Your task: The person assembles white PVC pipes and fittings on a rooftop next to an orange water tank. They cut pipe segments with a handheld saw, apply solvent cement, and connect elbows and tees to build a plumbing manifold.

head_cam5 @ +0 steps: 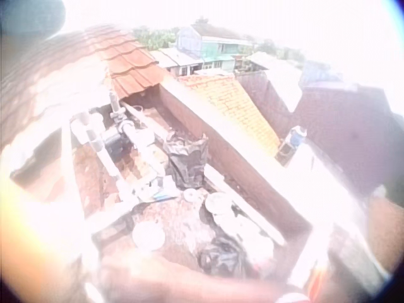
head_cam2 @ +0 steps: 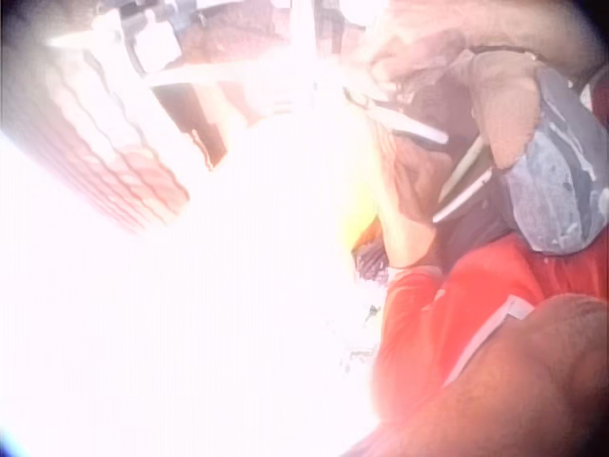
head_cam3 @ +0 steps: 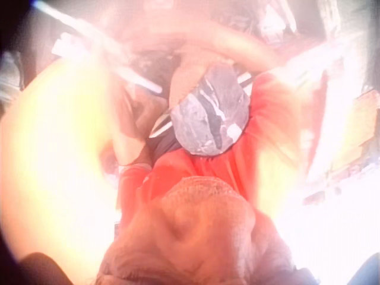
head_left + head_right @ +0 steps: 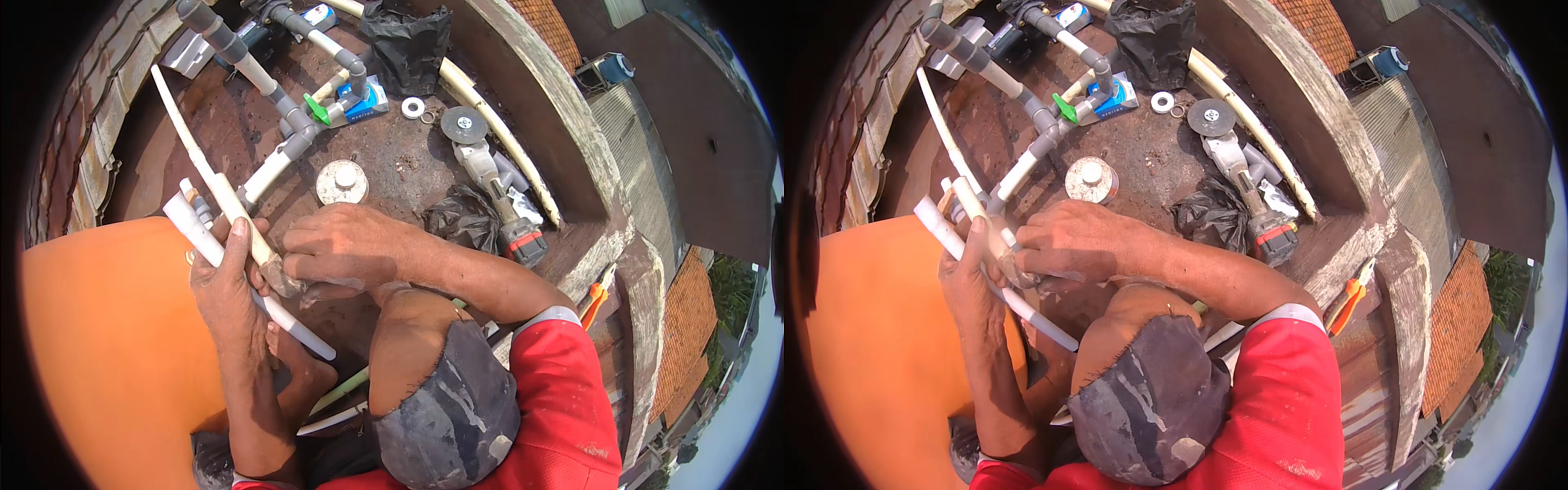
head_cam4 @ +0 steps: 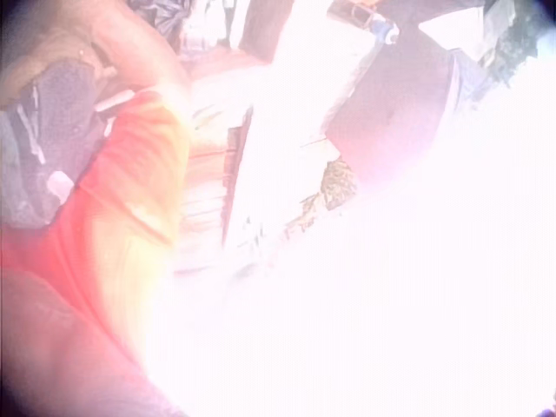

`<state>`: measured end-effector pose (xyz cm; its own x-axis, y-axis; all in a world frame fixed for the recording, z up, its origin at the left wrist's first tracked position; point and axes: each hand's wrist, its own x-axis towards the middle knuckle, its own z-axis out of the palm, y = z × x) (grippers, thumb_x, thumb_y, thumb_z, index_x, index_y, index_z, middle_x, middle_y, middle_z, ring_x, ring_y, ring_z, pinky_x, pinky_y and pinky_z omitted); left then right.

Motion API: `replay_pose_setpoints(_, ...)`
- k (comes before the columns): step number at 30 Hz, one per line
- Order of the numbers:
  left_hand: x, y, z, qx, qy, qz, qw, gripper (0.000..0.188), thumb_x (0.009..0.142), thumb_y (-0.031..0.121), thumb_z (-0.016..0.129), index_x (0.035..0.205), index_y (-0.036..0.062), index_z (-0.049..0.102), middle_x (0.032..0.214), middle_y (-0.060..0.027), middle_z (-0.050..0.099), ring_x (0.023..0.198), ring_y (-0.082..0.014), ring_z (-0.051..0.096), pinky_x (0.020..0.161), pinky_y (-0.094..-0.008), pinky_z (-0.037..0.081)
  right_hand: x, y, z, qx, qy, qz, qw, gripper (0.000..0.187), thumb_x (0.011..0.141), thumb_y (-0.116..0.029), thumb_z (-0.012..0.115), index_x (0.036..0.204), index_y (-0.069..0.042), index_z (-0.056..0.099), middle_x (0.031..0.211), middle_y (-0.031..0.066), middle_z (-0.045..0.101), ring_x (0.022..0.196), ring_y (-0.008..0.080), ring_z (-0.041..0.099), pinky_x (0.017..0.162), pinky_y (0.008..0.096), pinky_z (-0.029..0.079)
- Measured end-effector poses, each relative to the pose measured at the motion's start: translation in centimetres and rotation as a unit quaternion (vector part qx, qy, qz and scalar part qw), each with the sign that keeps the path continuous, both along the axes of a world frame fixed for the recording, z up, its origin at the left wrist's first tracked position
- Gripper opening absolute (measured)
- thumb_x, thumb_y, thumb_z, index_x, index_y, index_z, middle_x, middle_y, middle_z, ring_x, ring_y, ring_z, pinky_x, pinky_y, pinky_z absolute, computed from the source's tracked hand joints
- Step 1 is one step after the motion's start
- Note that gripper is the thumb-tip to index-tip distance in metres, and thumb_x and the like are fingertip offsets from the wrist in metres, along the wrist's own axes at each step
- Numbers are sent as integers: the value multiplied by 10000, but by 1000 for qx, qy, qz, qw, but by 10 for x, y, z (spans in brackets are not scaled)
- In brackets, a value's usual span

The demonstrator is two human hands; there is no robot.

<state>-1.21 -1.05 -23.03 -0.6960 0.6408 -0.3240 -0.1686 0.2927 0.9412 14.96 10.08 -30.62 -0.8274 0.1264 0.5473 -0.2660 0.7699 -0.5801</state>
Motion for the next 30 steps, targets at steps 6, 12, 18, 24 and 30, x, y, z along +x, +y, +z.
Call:
replay_pose_setpoints(6,1,-24,5,-80,-123,-136,980,332,963,114,812,1217,-85,735,839,-96,775,509,-40,530,452,-196,405,-10,10,13,-302,32,-152,940,307,1070,-298,636,1081,8,662,987,183,657,912,432,677,791,520,535)
replay_pose_setpoints(12,0,-93,-25,-111,1,-194,975,252,992,185,784,1132,-23,793,918,-134,808,773,-201,775,675,-340,604,-39,-14,-7,-341,-238,-12,909,430,1141,-344,570,965,41,647,704,114,578,692,199,562,667,403,478)
replay_pose_setpoints(18,23,-161,138,-26,299,-199,933,182,888,175,768,890,-6,741,775,-209,743,745,-380,769,716,-456,607,4,-33,-94,-364,-300,-148,869,351,1131,-301,604,1075,32,702,858,44,690,774,138,578,703,372,512)
replay_pose_setpoints(24,17,-384,264,265,17,104,958,286,1015,262,783,957,-19,780,764,-101,757,510,-86,604,446,-252,442,-72,-125,-45,-240,-384,16,891,345,1126,-297,610,1077,33,700,860,47,693,777,142,587,703,375,517)
replay_pose_setpoints(30,-72,-651,198,392,91,452,796,201,1085,114,626,1126,-72,689,855,-137,710,512,-58,530,419,-187,428,-128,-208,-20,-158,-443,117,875,340,1122,-293,617,1079,34,699,863,50,695,781,146,596,703,377,521)
